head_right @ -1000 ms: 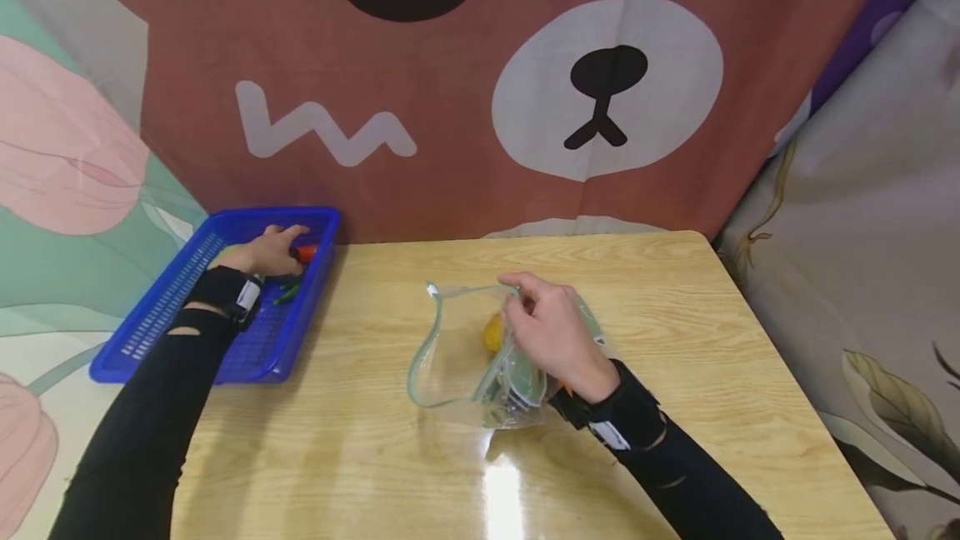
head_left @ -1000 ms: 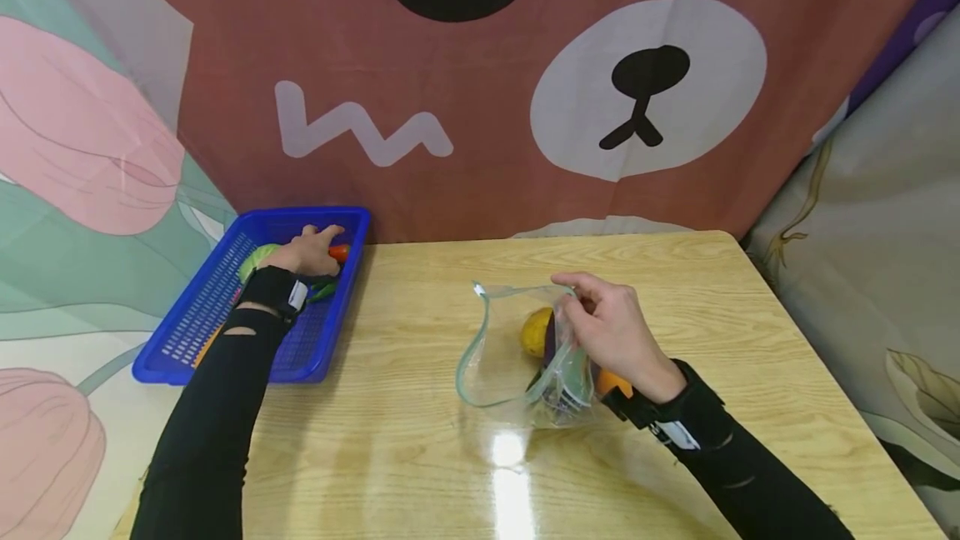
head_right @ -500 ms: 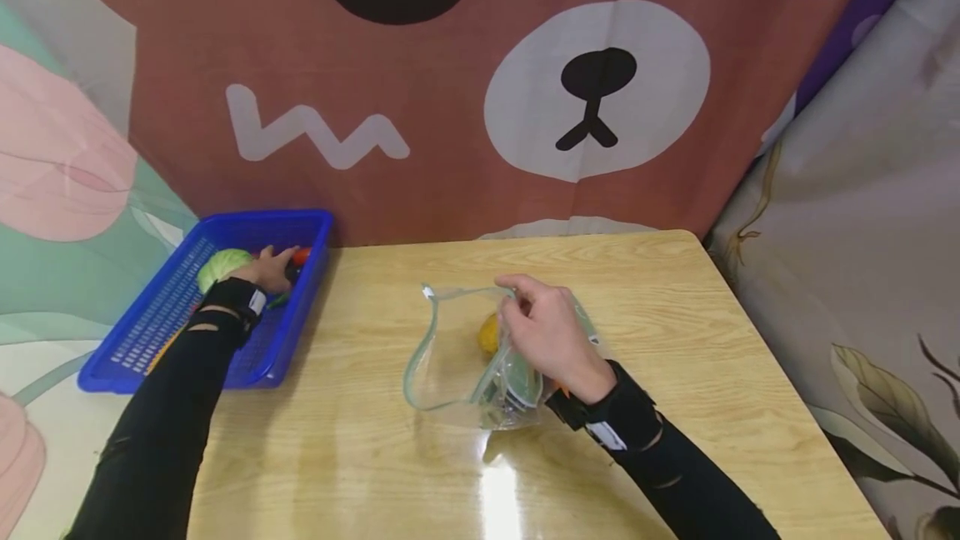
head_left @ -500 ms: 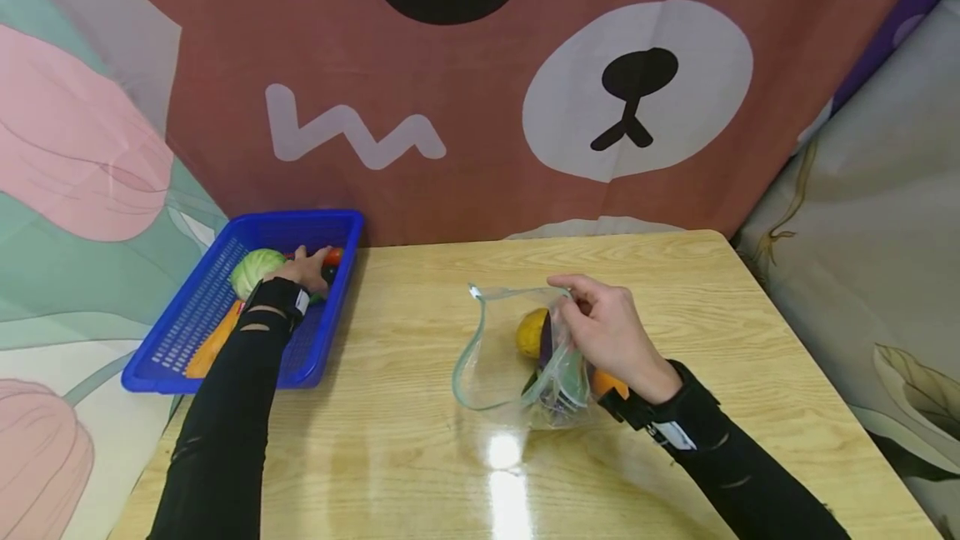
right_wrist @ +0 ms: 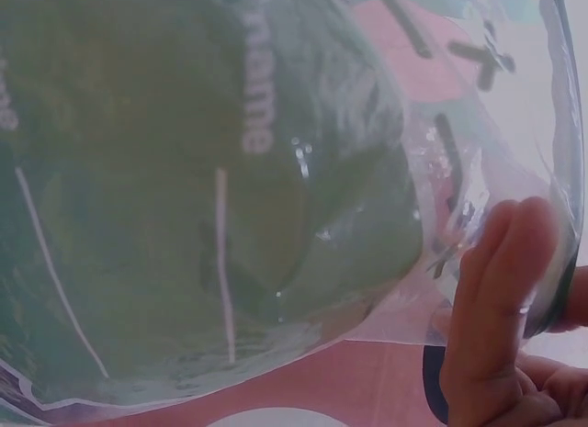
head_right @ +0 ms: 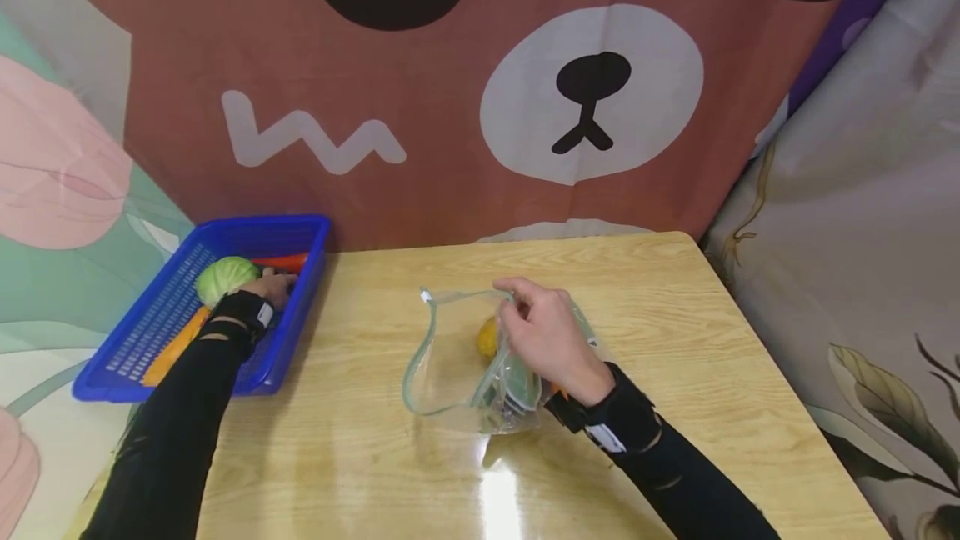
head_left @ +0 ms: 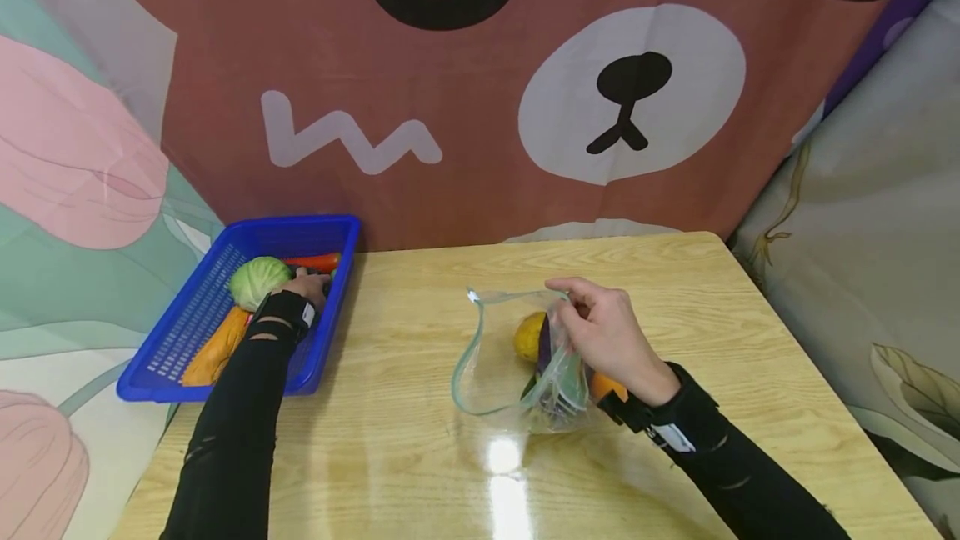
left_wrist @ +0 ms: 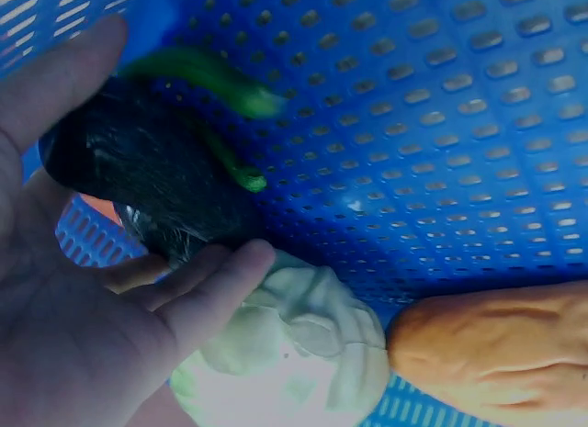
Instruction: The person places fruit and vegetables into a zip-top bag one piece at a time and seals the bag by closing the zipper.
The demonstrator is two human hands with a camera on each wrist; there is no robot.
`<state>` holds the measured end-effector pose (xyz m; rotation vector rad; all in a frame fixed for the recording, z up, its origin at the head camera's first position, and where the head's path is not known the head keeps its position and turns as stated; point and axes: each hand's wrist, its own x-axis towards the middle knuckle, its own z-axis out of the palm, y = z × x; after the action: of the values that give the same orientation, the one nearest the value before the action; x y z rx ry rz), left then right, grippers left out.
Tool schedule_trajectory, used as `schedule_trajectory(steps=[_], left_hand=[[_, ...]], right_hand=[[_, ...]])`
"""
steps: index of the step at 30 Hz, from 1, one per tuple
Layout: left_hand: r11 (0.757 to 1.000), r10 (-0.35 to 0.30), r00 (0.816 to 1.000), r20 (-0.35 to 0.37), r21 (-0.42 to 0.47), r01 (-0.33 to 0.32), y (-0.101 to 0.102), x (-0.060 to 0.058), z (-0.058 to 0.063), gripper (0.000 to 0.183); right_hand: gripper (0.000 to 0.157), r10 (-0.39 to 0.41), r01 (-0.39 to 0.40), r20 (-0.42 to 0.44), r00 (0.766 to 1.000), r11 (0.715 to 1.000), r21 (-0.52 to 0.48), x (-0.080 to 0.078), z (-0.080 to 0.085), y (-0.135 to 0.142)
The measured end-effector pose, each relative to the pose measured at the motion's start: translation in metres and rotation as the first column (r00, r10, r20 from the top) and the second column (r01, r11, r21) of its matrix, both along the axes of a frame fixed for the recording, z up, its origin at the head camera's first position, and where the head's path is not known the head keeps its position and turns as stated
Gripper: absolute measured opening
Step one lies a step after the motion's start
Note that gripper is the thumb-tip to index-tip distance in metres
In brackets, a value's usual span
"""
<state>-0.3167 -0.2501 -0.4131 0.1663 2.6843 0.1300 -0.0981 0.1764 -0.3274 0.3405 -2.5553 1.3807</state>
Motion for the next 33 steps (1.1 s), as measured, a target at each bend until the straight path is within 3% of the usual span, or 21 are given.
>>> schedule_trajectory(steps=[12, 19, 25, 28, 33], left_hand=[[0.998, -0.059, 0.996, -0.060, 0.003, 0.059, -0.007, 0.011, 0.002, 0.068], [0.996, -0.085, 0.986, -0.144, -0.006, 0.085, -0.004, 0.015, 0.002, 0.049], [0.984, -0.173, 0.954, -0.245, -0.008, 0.177, -0.008, 0.012, -0.005, 0.044], [0.973, -0.222, 0.937, -0.270, -0.003, 0.230, -0.007, 0.013, 0.002, 0.039], [0.958, -0.251, 0.914, -0.318, 0.053, 0.282, -0.006, 0.017, 0.013, 0.028]], right_hand=[[0.027, -0.001, 0.001, -0.009, 1.000, 1.000, 0.008, 0.001, -0.002, 0.002], [0.028, 0.001, -0.001, 0.010, 1.000, 1.000, 0.000, 0.002, -0.001, 0.001], [0.028, 0.005, -0.005, 0.024, 1.000, 1.000, 0.006, 0.003, 0.000, -0.001], [0.028, 0.006, -0.006, 0.024, 1.000, 1.000, 0.008, 0.002, 0.000, -0.001], [0.029, 0.013, -0.013, 0.030, 0.999, 1.000, 0.005, 0.001, 0.000, -0.003]])
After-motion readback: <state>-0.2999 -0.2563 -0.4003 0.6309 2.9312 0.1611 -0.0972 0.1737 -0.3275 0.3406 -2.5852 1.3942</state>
